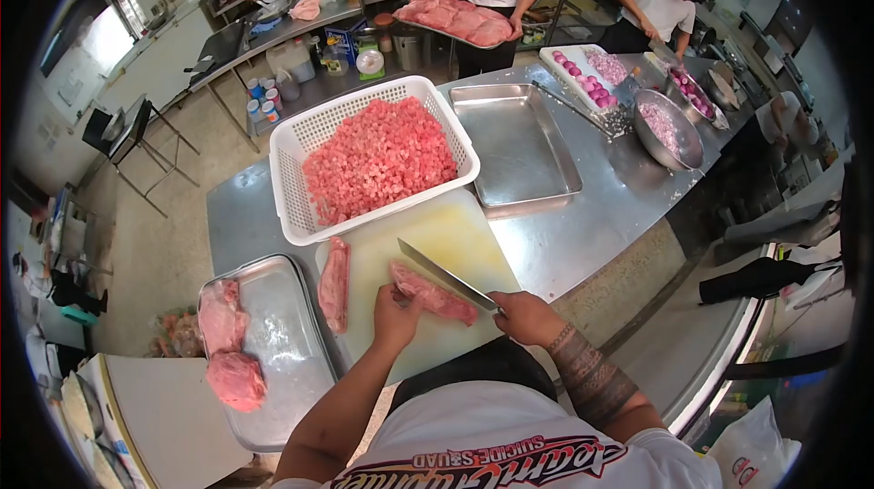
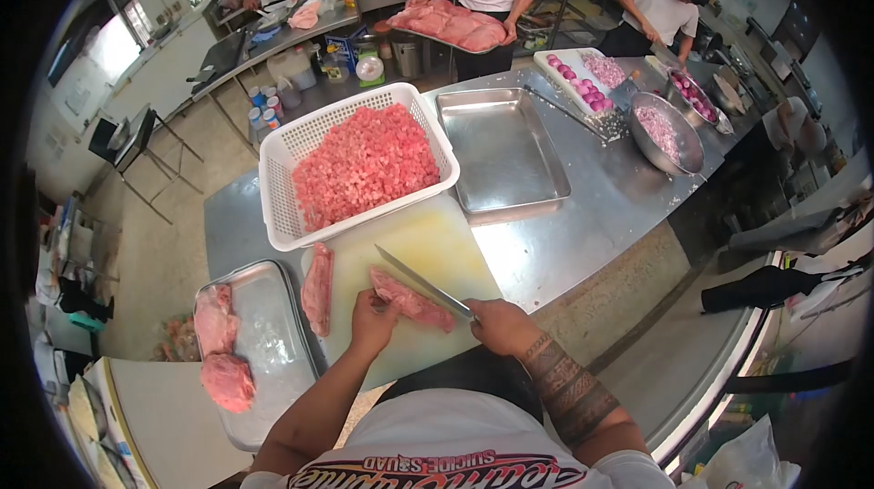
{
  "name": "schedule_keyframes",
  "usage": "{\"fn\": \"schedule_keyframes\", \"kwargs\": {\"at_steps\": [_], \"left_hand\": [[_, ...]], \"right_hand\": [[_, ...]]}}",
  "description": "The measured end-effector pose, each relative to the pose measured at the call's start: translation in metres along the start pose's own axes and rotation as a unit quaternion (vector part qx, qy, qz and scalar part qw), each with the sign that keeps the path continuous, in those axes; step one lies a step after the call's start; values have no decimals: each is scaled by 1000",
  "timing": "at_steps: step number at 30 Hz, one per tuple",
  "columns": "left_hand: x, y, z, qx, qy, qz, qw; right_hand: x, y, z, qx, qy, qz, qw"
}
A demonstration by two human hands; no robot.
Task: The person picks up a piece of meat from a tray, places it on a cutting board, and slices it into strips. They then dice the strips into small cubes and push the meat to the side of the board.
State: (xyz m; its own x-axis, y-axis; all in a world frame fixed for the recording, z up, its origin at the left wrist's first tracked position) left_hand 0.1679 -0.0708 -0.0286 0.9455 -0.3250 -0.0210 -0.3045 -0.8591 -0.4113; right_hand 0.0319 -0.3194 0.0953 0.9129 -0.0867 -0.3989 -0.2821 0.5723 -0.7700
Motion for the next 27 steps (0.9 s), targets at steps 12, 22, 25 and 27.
{"fn": "schedule_keyframes", "kwargs": {"at_steps": [12,22,25,27], "left_hand": [[-13,7,-19,-100,-152,-67,981],[-29,22,-46,-195,-196,-163,947],[-28,16,-57,-122,-200,-146,961],[-26,15,-51,-114,-201,-146,962]], "right_hand": [[6,-10,-1,-40,-74,77,993],[39,-30,-32,-57,-202,120,970],[38,-31,-31,-53,-190,121,973],[34,-32,-32,-51,-174,123,976]]}}
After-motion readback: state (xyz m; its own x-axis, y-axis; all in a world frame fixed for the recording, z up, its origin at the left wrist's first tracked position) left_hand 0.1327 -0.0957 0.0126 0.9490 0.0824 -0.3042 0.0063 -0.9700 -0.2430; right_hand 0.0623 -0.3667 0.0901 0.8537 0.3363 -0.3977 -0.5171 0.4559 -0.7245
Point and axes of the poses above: each hand's wrist, its own x-axis towards the middle knuckle, its own y-axis out of the palm, z = x × y, the point moved 4 cm from there along x, towards the middle knuckle, and after that the axes turned 5 degrees about y, right-handed, at the moved point
